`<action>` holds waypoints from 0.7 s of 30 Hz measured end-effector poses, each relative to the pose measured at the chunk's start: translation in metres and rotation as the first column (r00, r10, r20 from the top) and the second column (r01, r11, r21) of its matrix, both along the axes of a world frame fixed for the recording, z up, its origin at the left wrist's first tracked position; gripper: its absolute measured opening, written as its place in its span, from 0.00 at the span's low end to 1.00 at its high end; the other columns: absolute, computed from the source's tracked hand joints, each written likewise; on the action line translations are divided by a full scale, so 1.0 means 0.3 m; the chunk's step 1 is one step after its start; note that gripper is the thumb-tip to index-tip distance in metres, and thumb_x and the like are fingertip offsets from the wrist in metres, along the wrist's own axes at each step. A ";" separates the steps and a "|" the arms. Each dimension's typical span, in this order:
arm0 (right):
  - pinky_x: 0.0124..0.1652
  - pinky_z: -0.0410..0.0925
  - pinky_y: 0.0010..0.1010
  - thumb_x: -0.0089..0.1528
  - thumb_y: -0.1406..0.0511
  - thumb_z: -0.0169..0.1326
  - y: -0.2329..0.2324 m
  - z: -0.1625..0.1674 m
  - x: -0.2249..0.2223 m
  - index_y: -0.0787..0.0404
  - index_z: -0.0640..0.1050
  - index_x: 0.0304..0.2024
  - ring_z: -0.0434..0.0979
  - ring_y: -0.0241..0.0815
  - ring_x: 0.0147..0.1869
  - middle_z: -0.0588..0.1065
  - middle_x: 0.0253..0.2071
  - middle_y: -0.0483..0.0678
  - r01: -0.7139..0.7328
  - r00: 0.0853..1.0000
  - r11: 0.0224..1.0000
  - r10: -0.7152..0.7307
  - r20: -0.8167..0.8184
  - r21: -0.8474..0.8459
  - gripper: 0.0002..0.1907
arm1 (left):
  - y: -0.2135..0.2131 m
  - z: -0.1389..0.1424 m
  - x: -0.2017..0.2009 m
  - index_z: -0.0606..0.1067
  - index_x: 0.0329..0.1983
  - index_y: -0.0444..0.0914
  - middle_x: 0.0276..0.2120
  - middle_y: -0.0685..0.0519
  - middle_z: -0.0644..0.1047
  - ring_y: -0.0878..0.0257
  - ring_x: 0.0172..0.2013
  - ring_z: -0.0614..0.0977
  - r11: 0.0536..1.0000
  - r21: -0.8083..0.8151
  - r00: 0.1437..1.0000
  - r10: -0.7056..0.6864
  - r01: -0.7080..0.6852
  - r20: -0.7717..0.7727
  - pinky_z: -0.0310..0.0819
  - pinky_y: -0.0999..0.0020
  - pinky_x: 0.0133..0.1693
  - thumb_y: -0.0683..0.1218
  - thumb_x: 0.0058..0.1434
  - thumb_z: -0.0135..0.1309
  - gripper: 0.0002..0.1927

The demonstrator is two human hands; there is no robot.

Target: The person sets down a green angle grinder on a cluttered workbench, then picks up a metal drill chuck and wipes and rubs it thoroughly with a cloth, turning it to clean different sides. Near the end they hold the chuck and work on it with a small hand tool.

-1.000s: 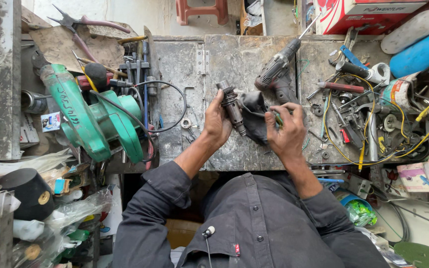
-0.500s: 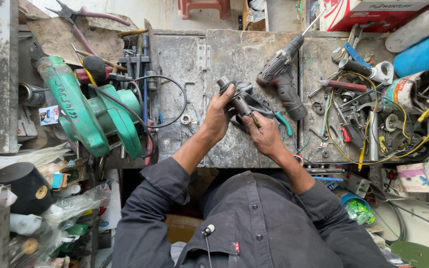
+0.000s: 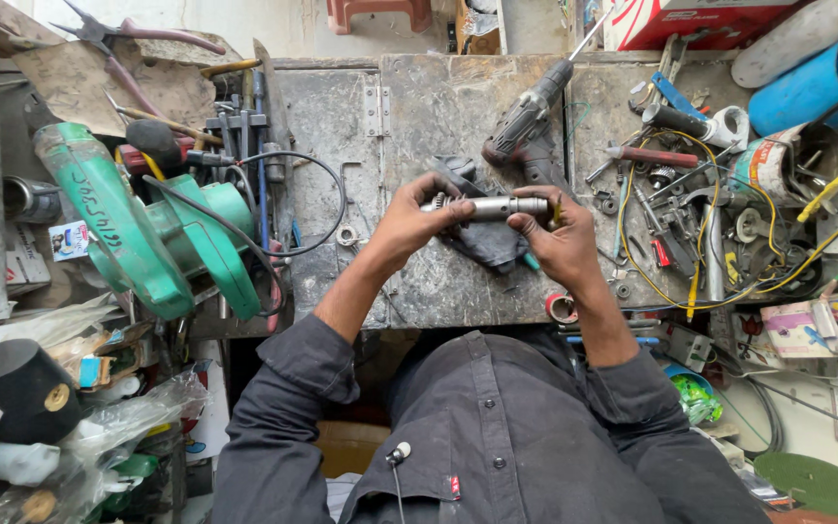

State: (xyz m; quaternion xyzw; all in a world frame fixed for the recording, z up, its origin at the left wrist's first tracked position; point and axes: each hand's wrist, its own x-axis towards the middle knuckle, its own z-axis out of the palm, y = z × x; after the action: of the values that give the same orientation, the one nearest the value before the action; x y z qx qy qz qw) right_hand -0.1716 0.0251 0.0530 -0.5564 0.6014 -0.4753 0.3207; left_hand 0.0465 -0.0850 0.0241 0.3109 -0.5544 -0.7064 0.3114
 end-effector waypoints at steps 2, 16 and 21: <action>0.32 0.61 0.21 0.69 0.59 0.60 -0.001 -0.023 -0.021 0.66 0.77 0.53 0.67 0.27 0.33 0.73 0.34 0.39 -0.014 0.979 0.999 0.005 0.206 0.044 0.18 | 0.018 0.028 -0.009 0.78 0.45 0.36 0.32 0.57 0.78 0.71 0.30 0.78 0.992 0.001 0.961 -0.124 0.128 0.249 0.72 0.75 0.29 0.54 0.53 0.71 0.23; 0.30 0.57 0.22 0.71 0.50 0.51 -0.034 -0.065 0.025 0.65 0.72 0.63 0.60 0.27 0.29 0.66 0.28 0.37 -0.318 0.484 0.947 0.209 0.849 -0.052 0.28 | 0.083 0.034 -0.005 0.73 0.54 0.34 0.28 0.50 0.79 0.64 0.26 0.81 0.755 0.439 0.871 -0.377 0.487 -0.317 0.73 0.71 0.26 0.55 0.65 0.57 0.23; 0.27 0.58 0.18 0.70 0.52 0.51 -0.077 -0.090 0.069 0.61 0.73 0.56 0.61 0.25 0.27 0.78 0.45 0.45 -0.143 0.481 0.988 0.026 0.876 0.050 0.22 | 0.081 0.009 -0.012 0.70 0.55 0.37 0.26 0.48 0.79 0.63 0.23 0.80 0.706 0.537 0.878 -0.281 0.463 -0.388 0.72 0.71 0.24 0.55 0.67 0.55 0.21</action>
State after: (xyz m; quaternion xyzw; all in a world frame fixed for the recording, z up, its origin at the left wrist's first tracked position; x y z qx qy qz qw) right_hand -0.1509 0.0020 0.0261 -0.2476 0.3539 -0.6397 0.6358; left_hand 0.0429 -0.0608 0.0268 0.1734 -0.2961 -0.9320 0.1169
